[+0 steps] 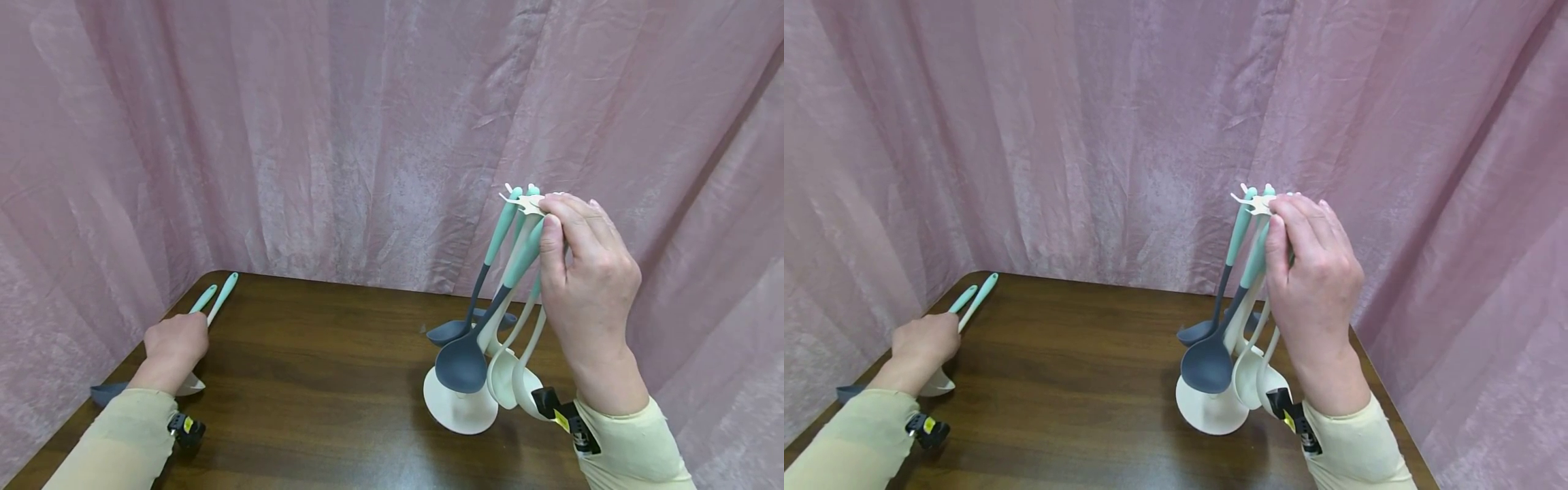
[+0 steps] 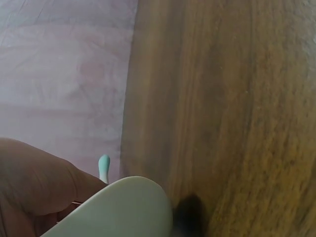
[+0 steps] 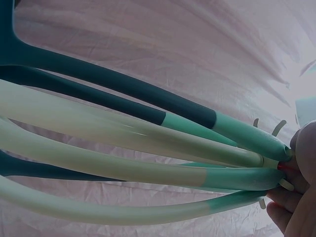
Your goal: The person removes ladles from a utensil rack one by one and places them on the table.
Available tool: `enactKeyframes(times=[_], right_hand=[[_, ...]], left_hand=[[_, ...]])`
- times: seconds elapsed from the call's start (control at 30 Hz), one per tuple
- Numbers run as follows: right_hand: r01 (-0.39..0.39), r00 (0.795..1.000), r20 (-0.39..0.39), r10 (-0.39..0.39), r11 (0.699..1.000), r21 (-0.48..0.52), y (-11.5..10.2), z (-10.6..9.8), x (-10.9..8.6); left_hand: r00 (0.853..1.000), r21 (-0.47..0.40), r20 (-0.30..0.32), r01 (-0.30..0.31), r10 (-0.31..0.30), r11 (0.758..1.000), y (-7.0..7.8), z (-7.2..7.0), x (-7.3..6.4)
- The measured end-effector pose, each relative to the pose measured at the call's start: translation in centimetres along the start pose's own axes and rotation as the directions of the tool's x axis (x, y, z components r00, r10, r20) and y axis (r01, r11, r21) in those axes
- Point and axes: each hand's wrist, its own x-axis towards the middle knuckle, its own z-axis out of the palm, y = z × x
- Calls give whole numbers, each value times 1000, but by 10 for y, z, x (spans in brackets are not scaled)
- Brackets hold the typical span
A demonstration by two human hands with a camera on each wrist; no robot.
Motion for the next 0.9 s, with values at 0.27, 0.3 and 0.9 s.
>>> enactKeyframes(times=[0.27, 0.3, 0.9], right_hand=[[0, 1000, -8, 0, 1000, 4, -1, 0, 1], [1, 1000, -8, 0, 1000, 4, -1, 0, 1], [-8, 1000, -2, 8, 1000, 8, 0, 0, 2]], left_hand=[[1000, -1, -1, 0, 0, 1000, -6, 4, 0], [1000, -2, -3, 0, 0, 1000, -7, 5, 0], [997, 3, 72, 30, -31, 1000, -13, 3, 4]])
